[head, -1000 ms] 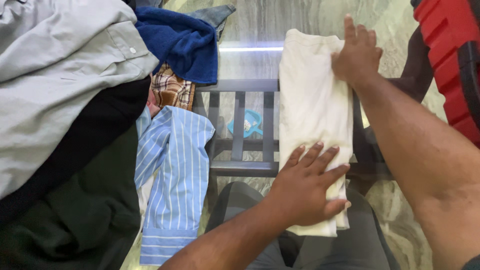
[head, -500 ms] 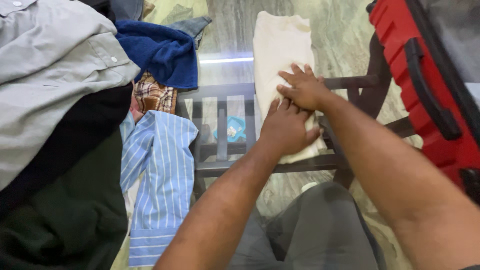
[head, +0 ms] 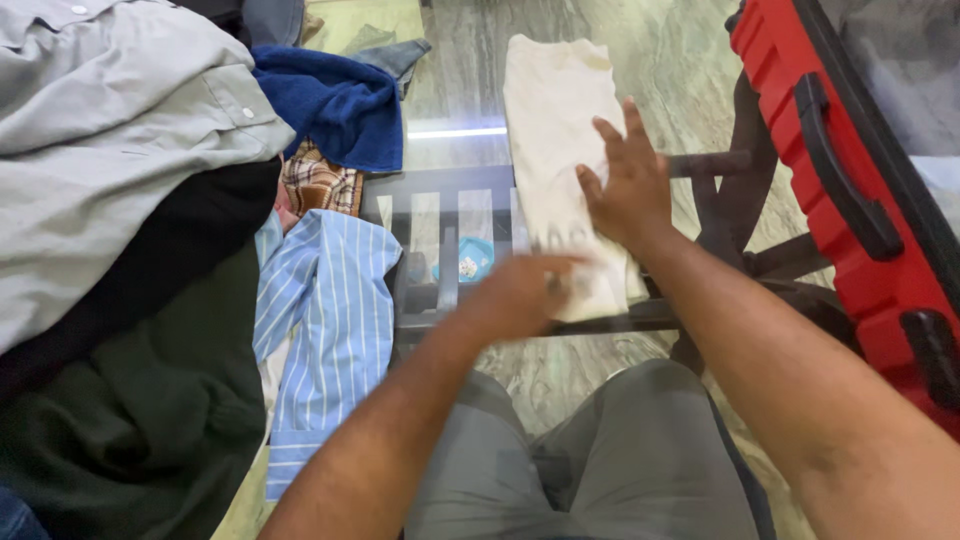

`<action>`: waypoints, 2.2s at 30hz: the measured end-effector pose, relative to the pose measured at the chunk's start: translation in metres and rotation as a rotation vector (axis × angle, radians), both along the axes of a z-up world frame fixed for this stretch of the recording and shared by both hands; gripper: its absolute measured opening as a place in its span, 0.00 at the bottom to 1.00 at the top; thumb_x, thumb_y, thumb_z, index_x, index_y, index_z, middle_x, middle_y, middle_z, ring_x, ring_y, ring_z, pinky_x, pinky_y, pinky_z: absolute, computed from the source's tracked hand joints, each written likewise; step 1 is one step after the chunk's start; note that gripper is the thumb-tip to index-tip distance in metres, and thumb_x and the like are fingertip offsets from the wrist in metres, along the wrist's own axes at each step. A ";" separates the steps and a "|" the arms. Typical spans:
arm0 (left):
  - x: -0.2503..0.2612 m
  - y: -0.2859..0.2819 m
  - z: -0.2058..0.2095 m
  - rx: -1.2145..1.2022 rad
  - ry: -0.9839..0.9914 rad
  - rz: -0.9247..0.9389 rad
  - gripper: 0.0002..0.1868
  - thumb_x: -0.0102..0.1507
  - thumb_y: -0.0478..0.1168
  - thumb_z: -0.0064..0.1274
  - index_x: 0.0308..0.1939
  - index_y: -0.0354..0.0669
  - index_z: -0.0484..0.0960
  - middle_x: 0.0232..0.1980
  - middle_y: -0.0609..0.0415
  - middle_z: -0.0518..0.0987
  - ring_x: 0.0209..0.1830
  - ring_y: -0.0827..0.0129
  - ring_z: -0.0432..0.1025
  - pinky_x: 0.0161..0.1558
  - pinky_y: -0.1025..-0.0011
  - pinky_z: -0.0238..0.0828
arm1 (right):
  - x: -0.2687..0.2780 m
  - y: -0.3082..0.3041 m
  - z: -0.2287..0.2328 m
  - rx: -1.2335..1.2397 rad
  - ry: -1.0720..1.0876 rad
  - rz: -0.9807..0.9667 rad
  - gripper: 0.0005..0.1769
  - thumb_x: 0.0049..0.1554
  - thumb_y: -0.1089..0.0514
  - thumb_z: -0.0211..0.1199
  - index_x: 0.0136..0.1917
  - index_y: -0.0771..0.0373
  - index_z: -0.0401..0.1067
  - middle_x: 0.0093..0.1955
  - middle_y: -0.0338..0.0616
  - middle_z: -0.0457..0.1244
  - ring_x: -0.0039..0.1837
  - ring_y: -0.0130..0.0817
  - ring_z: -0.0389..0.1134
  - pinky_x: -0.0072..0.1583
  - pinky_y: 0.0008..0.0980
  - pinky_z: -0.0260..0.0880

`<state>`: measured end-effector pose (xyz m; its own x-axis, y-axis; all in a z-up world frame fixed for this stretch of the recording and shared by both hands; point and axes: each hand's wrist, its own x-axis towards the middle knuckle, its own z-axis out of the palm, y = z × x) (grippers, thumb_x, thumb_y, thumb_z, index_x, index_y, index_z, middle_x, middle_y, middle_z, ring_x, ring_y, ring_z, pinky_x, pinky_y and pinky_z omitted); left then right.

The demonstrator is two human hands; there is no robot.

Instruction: The person folds a light blue t-shirt on a glass table, smoothing it out and rolling it into a compact bundle before placing it into a red suitcase. They then pick up a cream-colored t-shirt, fold it similarly, and place it into the suitcase as well.

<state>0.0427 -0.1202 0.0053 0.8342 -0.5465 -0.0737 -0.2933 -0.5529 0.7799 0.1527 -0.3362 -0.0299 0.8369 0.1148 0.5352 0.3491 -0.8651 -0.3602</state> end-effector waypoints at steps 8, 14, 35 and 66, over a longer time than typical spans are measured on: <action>0.045 0.037 -0.024 -0.084 -0.481 0.562 0.25 0.55 0.38 0.64 0.57 0.52 0.82 0.58 0.51 0.81 0.59 0.52 0.73 0.61 0.58 0.68 | -0.038 -0.047 -0.017 0.105 0.030 -0.107 0.41 0.52 0.67 0.65 0.77 0.59 0.58 0.81 0.64 0.49 0.79 0.63 0.52 0.75 0.49 0.56; 0.043 0.020 -0.035 0.071 -0.577 0.350 0.34 0.53 0.42 0.68 0.65 0.56 0.77 0.67 0.49 0.74 0.68 0.51 0.65 0.66 0.51 0.60 | -0.040 -0.040 0.002 0.076 0.096 0.130 0.45 0.54 0.63 0.67 0.81 0.59 0.53 0.78 0.59 0.56 0.79 0.63 0.54 0.76 0.49 0.56; 0.036 0.019 -0.007 -0.045 -0.486 -0.176 0.33 0.51 0.39 0.67 0.62 0.60 0.80 0.73 0.55 0.72 0.77 0.54 0.60 0.73 0.50 0.51 | -0.048 -0.037 0.020 -0.150 0.317 0.334 0.48 0.43 0.68 0.64 0.76 0.44 0.64 0.86 0.40 0.48 0.87 0.56 0.37 0.79 0.66 0.35; 0.043 0.016 -0.031 -0.549 0.052 0.062 0.29 0.72 0.62 0.44 0.48 0.38 0.85 0.37 0.58 0.83 0.37 0.78 0.75 0.41 0.73 0.74 | -0.086 0.001 0.041 0.326 0.362 0.446 0.26 0.49 0.55 0.78 0.58 0.60 0.72 0.46 0.41 0.71 0.47 0.28 0.72 0.50 0.29 0.72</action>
<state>0.0859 -0.1042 -0.0258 0.8689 -0.4662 0.1663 -0.2267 -0.0763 0.9710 0.0670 -0.3348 0.0110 0.8804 0.3716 0.2946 0.4559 -0.4923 -0.7415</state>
